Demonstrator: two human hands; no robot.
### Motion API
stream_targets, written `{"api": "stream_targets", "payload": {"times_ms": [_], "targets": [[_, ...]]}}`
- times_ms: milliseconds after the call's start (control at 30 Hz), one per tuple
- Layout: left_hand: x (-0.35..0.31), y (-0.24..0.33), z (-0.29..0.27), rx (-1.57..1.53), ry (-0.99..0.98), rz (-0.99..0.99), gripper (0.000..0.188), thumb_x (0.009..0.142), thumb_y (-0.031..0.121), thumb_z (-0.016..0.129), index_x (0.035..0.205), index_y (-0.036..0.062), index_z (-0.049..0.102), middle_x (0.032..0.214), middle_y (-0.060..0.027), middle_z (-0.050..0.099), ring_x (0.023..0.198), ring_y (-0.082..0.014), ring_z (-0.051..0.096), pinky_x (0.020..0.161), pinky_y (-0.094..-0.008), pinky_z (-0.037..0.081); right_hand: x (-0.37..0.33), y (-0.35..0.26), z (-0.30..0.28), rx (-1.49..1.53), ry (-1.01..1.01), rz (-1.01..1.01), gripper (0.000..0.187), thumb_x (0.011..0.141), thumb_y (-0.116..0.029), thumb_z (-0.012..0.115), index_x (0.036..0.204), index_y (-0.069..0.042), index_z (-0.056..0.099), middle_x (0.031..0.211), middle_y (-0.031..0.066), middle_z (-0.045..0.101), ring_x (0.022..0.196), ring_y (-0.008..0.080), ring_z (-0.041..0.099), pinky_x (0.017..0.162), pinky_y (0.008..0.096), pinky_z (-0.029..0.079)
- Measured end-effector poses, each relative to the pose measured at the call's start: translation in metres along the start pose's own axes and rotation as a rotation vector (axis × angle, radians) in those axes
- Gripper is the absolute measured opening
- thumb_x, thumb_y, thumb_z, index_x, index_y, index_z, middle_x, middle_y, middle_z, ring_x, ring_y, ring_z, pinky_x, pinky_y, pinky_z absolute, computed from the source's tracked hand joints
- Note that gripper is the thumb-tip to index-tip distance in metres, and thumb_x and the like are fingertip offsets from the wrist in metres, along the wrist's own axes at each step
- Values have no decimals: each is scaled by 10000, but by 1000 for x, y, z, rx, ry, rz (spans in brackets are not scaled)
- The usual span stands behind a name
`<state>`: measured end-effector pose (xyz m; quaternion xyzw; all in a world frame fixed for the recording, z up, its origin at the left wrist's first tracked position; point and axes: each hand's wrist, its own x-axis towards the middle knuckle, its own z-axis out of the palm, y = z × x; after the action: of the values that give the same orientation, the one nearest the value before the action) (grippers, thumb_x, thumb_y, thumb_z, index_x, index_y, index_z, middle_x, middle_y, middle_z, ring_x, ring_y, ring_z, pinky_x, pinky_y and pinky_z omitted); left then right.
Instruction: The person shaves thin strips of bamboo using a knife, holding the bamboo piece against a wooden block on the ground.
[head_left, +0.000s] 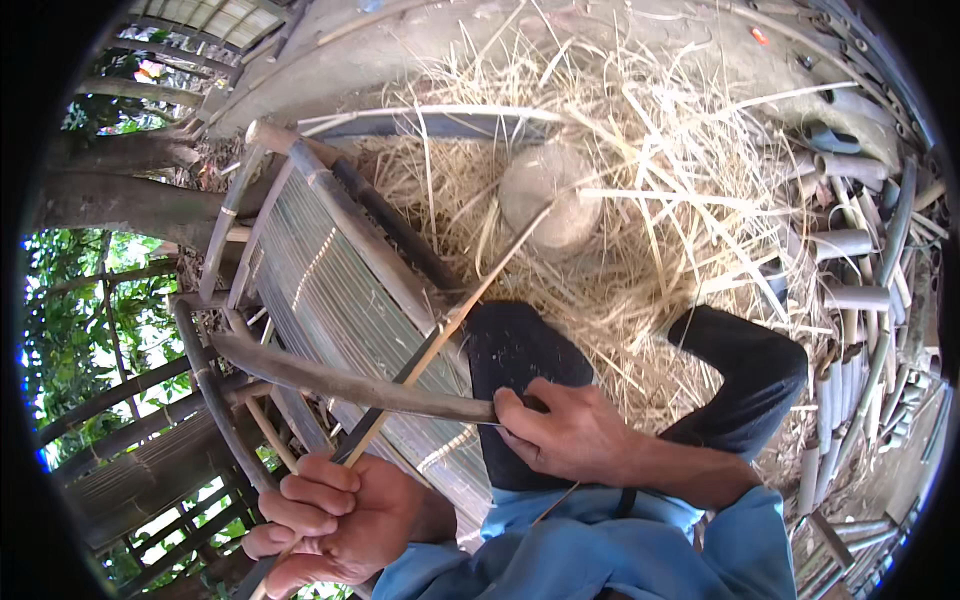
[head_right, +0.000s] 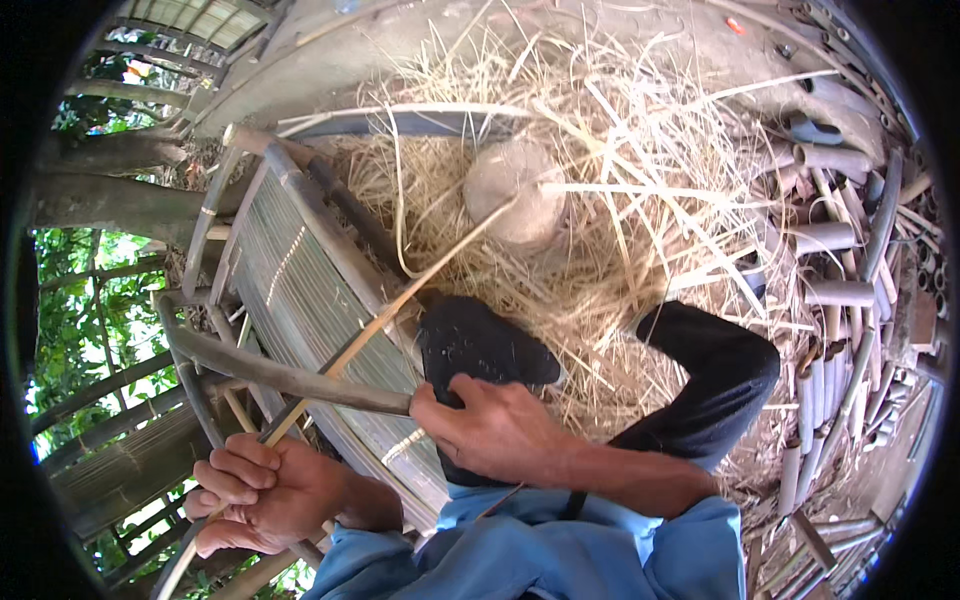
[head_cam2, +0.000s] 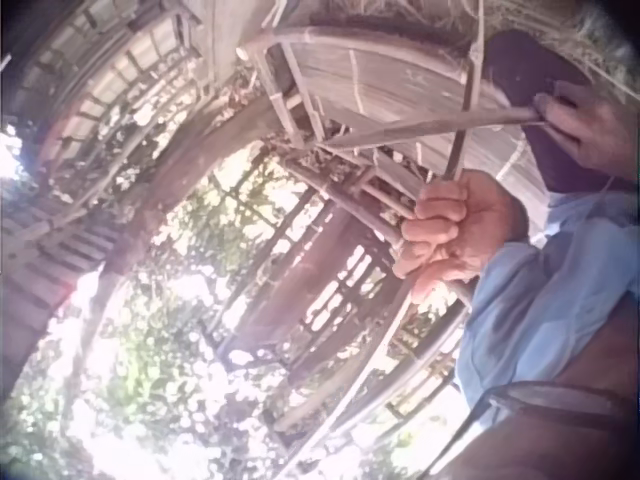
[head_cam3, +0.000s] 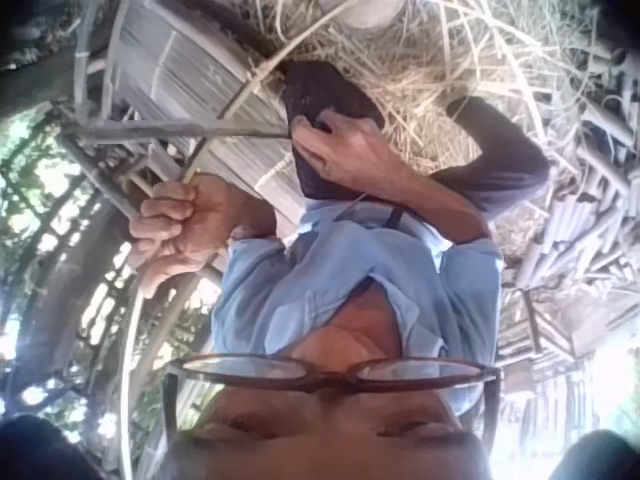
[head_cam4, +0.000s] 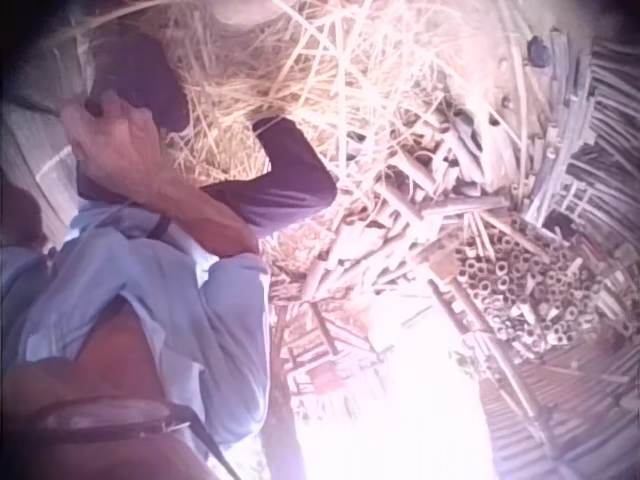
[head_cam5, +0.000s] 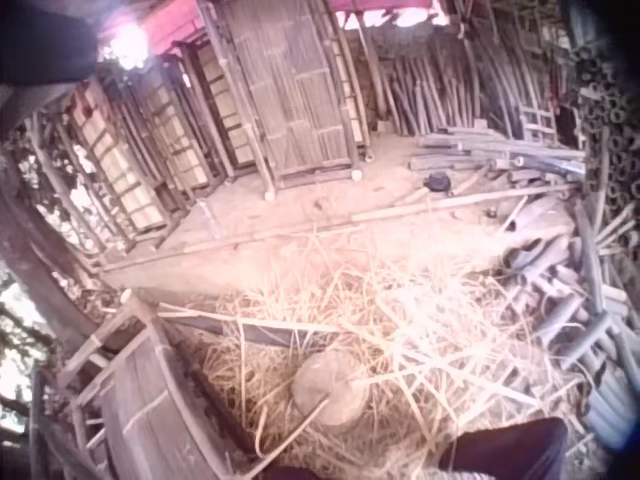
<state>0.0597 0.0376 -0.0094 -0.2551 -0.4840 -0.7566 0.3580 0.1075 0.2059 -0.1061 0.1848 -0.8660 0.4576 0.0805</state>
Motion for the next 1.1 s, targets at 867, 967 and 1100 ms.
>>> {"api": "stream_targets", "payload": {"times_ms": [867, 967, 1100], "targets": [[41, -16, -36, -42, -3, -62, 469, 1072, 355, 443, 681, 108, 363, 660, -10, 285, 552, -128, 228, 501, -291, 234, -58, 319, 74, -416, -65, 592, 287, 977, -278, 570, 1195, -133, 453, 779, 194, 655, 653, 394, 681, 523, 502, 554], [42, -13, -45, 33, 102, -24, 459, 1077, 356, 438, 698, 106, 370, 651, -4, 281, 545, -127, 227, 496, -292, 231, -29, 270, 76, -313, -96, 612, 257, 991, -273, 552, 1181, -122, 466, 759, 181, 651, 617, 372, 665, 514, 487, 556], [47, -9, -45, 235, 239, 23, 538, 1031, 464, 511, 665, 128, 305, 641, 2, 246, 551, -127, 198, 503, -288, 219, -25, 234, 70, -282, -18, 229, 215, 999, -259, 544, 1127, -90, 509, 755, 184, 640, 592, 352, 652, 509, 483, 560]]}}
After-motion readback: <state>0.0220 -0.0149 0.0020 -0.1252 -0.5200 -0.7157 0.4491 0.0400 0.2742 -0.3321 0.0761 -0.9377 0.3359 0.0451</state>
